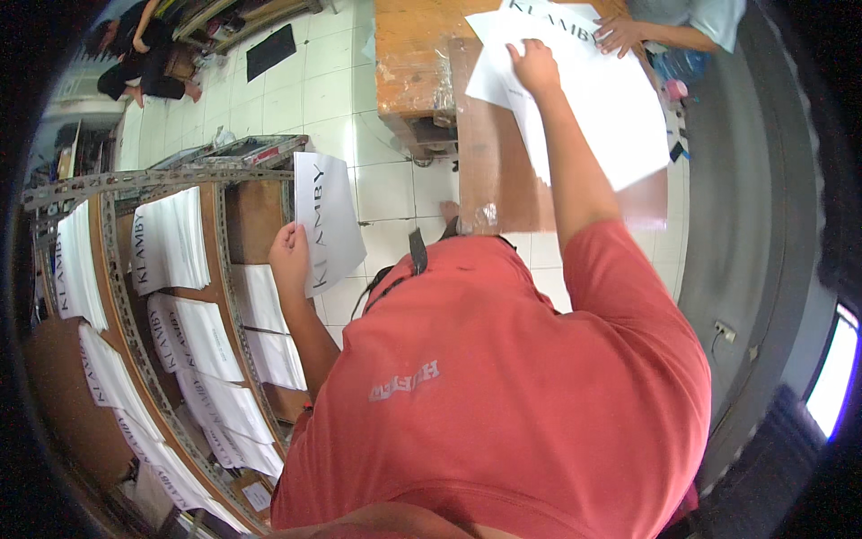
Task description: The person repeatedly picks up white sheets of paper labeled 'KLAMBY' from a table and places them onto a metal shelving unit. The person moves back and forth between the table and the shelf, handling the papers one by one or in small stacks to organize them.
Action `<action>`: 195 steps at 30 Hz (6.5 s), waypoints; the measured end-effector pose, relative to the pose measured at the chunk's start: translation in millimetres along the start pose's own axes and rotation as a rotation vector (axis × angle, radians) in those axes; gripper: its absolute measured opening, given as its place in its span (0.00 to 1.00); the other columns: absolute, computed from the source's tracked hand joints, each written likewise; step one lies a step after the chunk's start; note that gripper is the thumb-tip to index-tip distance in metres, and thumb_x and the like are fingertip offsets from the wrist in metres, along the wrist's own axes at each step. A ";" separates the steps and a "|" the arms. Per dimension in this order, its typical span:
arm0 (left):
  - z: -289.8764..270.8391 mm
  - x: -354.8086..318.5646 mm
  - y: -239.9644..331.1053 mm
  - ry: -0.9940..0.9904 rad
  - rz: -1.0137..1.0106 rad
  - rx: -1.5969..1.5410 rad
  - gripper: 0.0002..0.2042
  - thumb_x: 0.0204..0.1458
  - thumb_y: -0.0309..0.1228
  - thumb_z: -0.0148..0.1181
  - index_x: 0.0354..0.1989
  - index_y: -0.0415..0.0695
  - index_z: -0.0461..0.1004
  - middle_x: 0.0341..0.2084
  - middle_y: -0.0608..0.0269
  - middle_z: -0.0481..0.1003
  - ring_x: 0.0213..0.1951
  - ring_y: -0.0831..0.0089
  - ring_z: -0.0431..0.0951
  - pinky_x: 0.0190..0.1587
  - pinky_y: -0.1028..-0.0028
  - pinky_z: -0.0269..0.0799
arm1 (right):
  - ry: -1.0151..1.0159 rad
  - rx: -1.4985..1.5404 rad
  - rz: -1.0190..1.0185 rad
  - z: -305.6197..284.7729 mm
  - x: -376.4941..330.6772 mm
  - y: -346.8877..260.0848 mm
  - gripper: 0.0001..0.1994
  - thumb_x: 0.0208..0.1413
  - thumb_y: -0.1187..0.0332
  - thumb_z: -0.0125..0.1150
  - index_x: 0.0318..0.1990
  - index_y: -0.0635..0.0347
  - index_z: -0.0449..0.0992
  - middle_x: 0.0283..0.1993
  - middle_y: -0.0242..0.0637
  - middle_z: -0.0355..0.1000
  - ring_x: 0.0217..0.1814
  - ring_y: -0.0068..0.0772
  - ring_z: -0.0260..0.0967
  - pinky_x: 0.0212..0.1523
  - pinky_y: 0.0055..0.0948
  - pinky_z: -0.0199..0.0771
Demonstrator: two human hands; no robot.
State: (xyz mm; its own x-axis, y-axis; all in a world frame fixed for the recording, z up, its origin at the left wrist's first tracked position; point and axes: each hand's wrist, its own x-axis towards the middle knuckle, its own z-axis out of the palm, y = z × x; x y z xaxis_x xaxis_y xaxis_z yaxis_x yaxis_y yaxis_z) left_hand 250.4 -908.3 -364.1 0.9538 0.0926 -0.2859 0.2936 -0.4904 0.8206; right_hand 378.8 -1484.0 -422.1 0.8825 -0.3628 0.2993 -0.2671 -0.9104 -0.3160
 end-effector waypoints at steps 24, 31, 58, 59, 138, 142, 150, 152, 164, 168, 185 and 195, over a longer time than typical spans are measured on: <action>-54.5 -19.7 -17.6 0.247 -0.403 0.187 0.17 0.55 0.36 0.63 0.46 0.35 0.79 0.36 0.57 0.81 0.39 0.74 0.78 0.46 0.75 0.71 | -0.407 -0.261 -0.303 76.5 32.1 -52.3 0.14 0.59 0.61 0.56 0.52 0.45 0.77 0.53 0.23 0.75 0.59 0.37 0.64 0.53 0.48 0.60; -94.4 -33.7 -90.2 0.397 -0.458 0.072 0.18 0.59 0.37 0.59 0.48 0.33 0.77 0.27 0.61 0.79 0.19 0.79 0.73 0.20 0.78 0.67 | -0.396 -0.315 -0.360 94.0 35.6 -61.4 0.10 0.59 0.64 0.54 0.45 0.48 0.78 0.49 0.30 0.74 0.59 0.34 0.64 0.54 0.46 0.62; -175.4 10.2 -387.8 0.312 -0.446 -0.280 0.13 0.60 0.33 0.54 0.48 0.38 0.75 0.40 0.51 0.78 0.27 0.66 0.81 0.18 0.73 0.75 | -0.083 0.124 -0.161 -158.2 -202.1 -436.4 0.15 0.63 0.62 0.57 0.52 0.58 0.77 0.47 0.40 0.78 0.45 0.31 0.77 0.47 0.26 0.75; -177.0 6.3 -399.6 0.387 -0.386 -0.162 0.12 0.60 0.32 0.53 0.46 0.37 0.75 0.40 0.48 0.78 0.33 0.58 0.82 0.27 0.68 0.78 | -0.104 0.072 -0.128 -157.8 -204.5 -430.0 0.16 0.62 0.61 0.58 0.54 0.57 0.77 0.46 0.37 0.79 0.44 0.26 0.77 0.46 0.23 0.74; -60.0 50.6 -425.0 0.797 -0.221 0.453 0.17 0.66 0.35 0.41 0.51 0.33 0.70 0.46 0.46 0.74 0.51 0.58 0.73 0.58 0.65 0.65 | -0.667 0.269 0.284 -55.0 -412.1 -141.6 0.12 0.51 0.85 0.55 0.43 0.63 0.74 0.39 0.45 0.74 0.37 0.39 0.73 0.35 0.32 0.75; 42.6 -12.1 -307.2 0.394 -0.166 -0.073 0.19 0.66 0.39 0.47 0.54 0.36 0.71 0.49 0.54 0.74 0.50 0.65 0.73 0.56 0.69 0.66 | -0.582 0.315 0.106 -121.5 -390.9 -147.2 0.06 0.52 0.81 0.59 0.38 0.64 0.74 0.36 0.48 0.73 0.35 0.47 0.73 0.36 0.39 0.75; 77.1 -182.4 156.6 0.073 1.180 0.413 0.13 0.47 0.34 0.65 0.42 0.48 0.76 0.43 0.67 0.76 0.56 0.61 0.68 0.59 0.55 0.53 | -0.319 0.222 -0.411 -254.8 -308.1 -166.8 0.08 0.53 0.72 0.58 0.41 0.55 0.75 0.38 0.34 0.71 0.41 0.39 0.69 0.42 0.38 0.65; 76.0 -198.1 204.1 0.067 0.939 0.541 0.11 0.49 0.35 0.64 0.41 0.50 0.77 0.42 0.70 0.77 0.59 0.62 0.66 0.61 0.53 0.49 | -0.272 0.245 -0.514 -266.0 -285.1 -175.3 0.09 0.51 0.72 0.57 0.41 0.54 0.75 0.39 0.32 0.71 0.43 0.36 0.68 0.43 0.36 0.64; 60.3 -117.7 214.5 0.085 0.914 0.537 0.05 0.50 0.31 0.62 0.34 0.52 0.82 0.34 0.72 0.80 0.54 0.63 0.71 0.61 0.50 0.48 | -0.120 0.209 -0.589 -255.1 -196.1 -202.3 0.09 0.50 0.71 0.54 0.39 0.48 0.75 0.41 0.27 0.70 0.49 0.33 0.64 0.53 0.40 0.55; 79.2 -88.8 240.0 0.041 0.949 0.478 0.05 0.50 0.31 0.61 0.34 0.51 0.82 0.33 0.69 0.80 0.52 0.64 0.72 0.59 0.51 0.50 | -0.150 0.154 -0.548 -260.1 -156.6 -203.6 0.09 0.50 0.72 0.53 0.38 0.48 0.75 0.40 0.26 0.69 0.50 0.33 0.64 0.54 0.40 0.54; 92.9 12.5 284.0 -0.238 0.517 0.336 0.10 0.58 0.33 0.55 0.41 0.41 0.77 0.31 0.47 0.79 0.33 0.50 0.80 0.36 0.61 0.74 | -0.187 0.175 -0.011 -282.9 -121.4 -55.4 0.17 0.54 0.59 0.63 0.49 0.53 0.72 0.51 0.38 0.69 0.57 0.44 0.63 0.56 0.45 0.59; 103.9 -13.5 255.6 -0.007 0.267 0.241 0.11 0.56 0.28 0.57 0.43 0.36 0.77 0.31 0.58 0.80 0.34 0.75 0.80 0.39 0.73 0.74 | -0.149 0.481 -0.078 -287.8 -11.4 8.3 0.13 0.59 0.59 0.57 0.39 0.60 0.76 0.35 0.45 0.75 0.38 0.50 0.73 0.40 0.42 0.73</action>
State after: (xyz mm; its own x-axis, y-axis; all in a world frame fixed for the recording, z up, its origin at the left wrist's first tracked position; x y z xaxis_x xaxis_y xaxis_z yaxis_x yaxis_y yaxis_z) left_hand 305.9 -1124.9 -202.0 0.9941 -0.0712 -0.0814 0.0103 -0.6869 0.7267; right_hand 255.1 -1544.7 -169.0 0.9475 -0.2338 0.2180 -0.0210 -0.7262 -0.6872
